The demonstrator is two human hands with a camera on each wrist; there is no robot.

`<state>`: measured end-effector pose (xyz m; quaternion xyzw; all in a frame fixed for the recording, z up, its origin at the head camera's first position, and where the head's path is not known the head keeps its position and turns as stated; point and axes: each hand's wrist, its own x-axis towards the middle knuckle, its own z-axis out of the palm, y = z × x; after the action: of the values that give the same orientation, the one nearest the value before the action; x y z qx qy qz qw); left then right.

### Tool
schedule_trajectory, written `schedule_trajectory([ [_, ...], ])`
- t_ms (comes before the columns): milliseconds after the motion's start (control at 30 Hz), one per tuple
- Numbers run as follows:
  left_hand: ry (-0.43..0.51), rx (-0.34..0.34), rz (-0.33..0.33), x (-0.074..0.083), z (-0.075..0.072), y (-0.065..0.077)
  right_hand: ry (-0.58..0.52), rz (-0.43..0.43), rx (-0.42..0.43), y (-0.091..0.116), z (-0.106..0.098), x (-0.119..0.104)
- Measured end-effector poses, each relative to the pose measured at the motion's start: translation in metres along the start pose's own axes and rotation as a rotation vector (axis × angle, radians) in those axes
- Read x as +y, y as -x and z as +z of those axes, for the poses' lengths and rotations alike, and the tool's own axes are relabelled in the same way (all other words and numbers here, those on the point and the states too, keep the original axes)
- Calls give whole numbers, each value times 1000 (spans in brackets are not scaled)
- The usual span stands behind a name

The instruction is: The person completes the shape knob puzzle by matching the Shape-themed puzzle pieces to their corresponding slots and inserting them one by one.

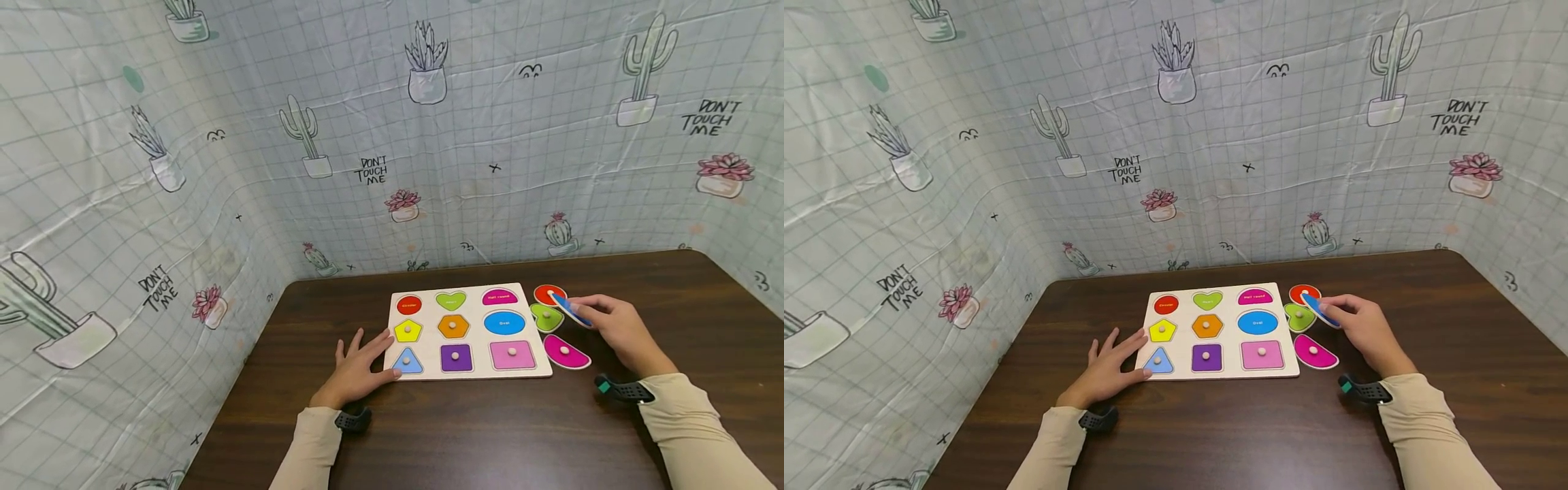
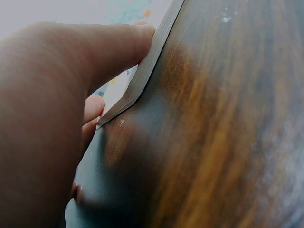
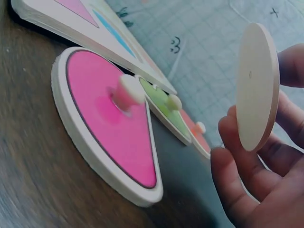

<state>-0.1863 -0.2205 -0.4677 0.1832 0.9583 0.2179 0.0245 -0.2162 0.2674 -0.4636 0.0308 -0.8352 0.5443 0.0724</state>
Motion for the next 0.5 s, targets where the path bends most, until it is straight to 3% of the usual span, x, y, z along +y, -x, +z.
schedule_trajectory([
  [500,-9,-3,-3,0,1,-2,62,44,-12,-2,15,-5],
])
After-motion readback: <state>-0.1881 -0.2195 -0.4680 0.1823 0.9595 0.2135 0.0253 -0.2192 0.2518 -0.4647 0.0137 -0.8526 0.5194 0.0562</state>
